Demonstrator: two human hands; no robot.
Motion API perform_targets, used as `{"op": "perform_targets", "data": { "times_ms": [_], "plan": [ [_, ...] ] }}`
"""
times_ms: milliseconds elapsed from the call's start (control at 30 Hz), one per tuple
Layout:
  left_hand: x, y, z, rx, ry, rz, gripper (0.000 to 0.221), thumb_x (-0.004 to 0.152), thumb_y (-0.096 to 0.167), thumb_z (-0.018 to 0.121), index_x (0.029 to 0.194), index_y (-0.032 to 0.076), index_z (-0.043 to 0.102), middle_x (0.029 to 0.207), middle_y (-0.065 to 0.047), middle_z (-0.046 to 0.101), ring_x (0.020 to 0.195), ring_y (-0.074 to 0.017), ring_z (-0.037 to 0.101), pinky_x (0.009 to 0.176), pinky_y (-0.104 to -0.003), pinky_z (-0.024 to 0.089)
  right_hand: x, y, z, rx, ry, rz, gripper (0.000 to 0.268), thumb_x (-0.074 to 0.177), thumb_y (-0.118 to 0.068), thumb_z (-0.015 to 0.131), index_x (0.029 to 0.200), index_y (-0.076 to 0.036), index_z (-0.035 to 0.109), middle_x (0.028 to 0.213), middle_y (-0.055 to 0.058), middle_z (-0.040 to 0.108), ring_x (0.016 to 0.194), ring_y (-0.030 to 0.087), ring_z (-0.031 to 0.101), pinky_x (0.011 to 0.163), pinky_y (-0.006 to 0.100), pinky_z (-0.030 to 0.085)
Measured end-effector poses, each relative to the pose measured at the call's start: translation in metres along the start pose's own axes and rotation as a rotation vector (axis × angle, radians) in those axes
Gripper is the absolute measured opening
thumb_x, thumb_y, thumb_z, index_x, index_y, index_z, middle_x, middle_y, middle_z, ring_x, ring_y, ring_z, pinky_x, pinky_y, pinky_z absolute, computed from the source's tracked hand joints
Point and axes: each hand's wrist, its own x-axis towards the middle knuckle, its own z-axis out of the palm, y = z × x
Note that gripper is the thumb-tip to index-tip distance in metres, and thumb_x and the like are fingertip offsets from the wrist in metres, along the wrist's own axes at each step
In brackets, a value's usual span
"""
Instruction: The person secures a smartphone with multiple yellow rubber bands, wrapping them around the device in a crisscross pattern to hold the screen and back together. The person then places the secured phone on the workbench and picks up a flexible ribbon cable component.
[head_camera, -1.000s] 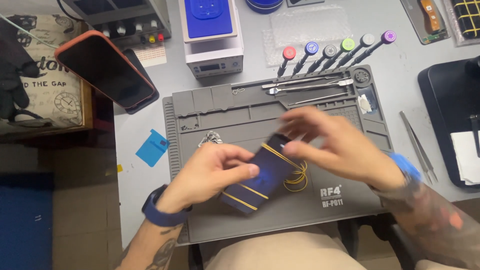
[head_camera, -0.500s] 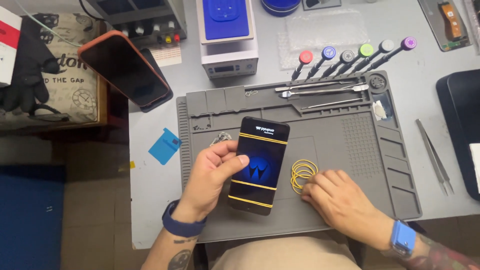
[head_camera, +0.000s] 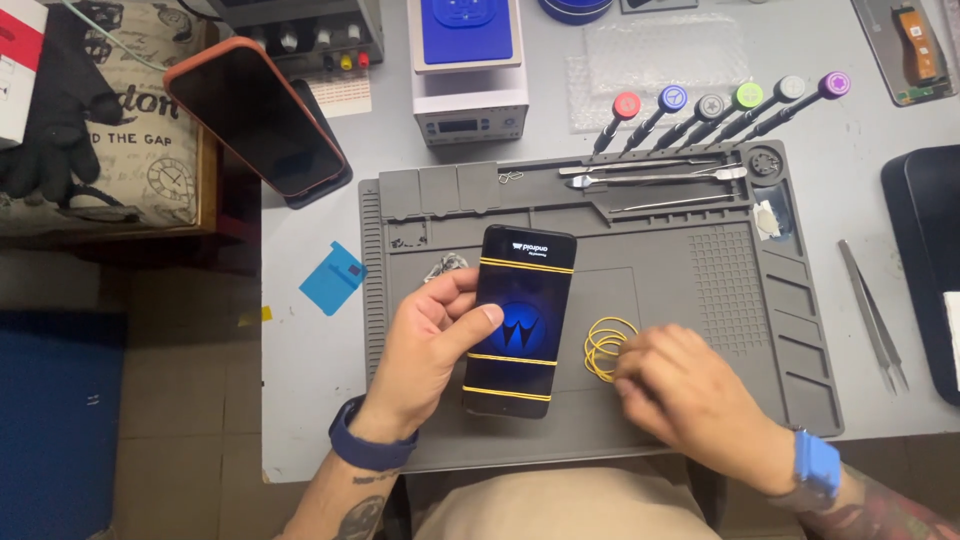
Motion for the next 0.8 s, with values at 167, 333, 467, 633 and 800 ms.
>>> {"op": "perform_targets", "data": {
  "times_ms": [167, 333, 467, 633, 800],
  "plan": [
    [0.000, -0.003, 0.001, 0.000, 0.013, -0.022, 0.041, 0.089, 0.006, 0.068, 0.129, -0.002, 0.065, 0.109, -0.015, 0.079, 0.092, -0.0206, 0.075, 0.086, -0.035, 0.063, 0.008, 0.001, -0.019, 0.674, 0.164, 0.544, 0.007, 0.093, -0.011, 0.065, 0.098, -0.008, 0.062, 0.088, 0.010, 0.078, 0.083, 0.020, 0.076, 0.077, 0.034, 0.064],
    [-0.002, -0.004, 0.007, -0.009, 0.028, -0.035, 0.040, 0.090, 0.006, 0.067, 0.129, -0.001, 0.065, 0.105, -0.015, 0.080, 0.084, -0.0217, 0.077, 0.077, -0.036, 0.065, 0.032, 0.001, -0.034, 1.007, 0.322, 0.619, 0.020, 0.102, -0.008, 0.055, 0.115, 0.003, 0.067, 0.089, 0.018, 0.076, 0.087, 0.025, 0.073, 0.075, 0.032, 0.054],
    [-0.004, -0.003, 0.008, 0.031, -0.001, -0.061, 0.042, 0.091, 0.008, 0.066, 0.132, 0.001, 0.064, 0.103, -0.011, 0.080, 0.086, -0.0178, 0.075, 0.078, -0.034, 0.064, 0.048, 0.005, -0.038, 1.178, 0.243, 0.741, 0.020, 0.086, -0.004, 0.069, 0.094, -0.010, 0.052, 0.099, 0.037, 0.081, 0.056, 0.019, 0.076, 0.039, 0.021, 0.041],
    [-0.010, 0.008, 0.018, 0.104, -0.078, -0.086, 0.059, 0.091, 0.009, 0.064, 0.149, 0.005, 0.053, 0.097, -0.008, 0.081, 0.078, -0.0155, 0.075, 0.073, -0.032, 0.065, 0.069, -0.001, -0.030, 1.133, 0.145, 0.850, 0.063, 0.068, 0.002, 0.081, 0.130, 0.002, 0.068, 0.122, 0.020, 0.078, 0.105, 0.033, 0.078, 0.093, 0.041, 0.066],
    [-0.015, 0.022, 0.030, 0.539, -0.029, -0.068, 0.079, 0.089, 0.022, 0.065, 0.163, 0.022, 0.038, 0.078, 0.013, 0.073, 0.058, -0.0048, 0.047, 0.060, -0.024, 0.048, 0.086, -0.020, -0.020, 1.126, 0.194, 0.662, 0.081, 0.073, 0.002, 0.080, 0.147, -0.006, 0.047, 0.162, 0.006, 0.047, 0.088, 0.012, 0.071, 0.069, 0.024, 0.062]
  ]
}}
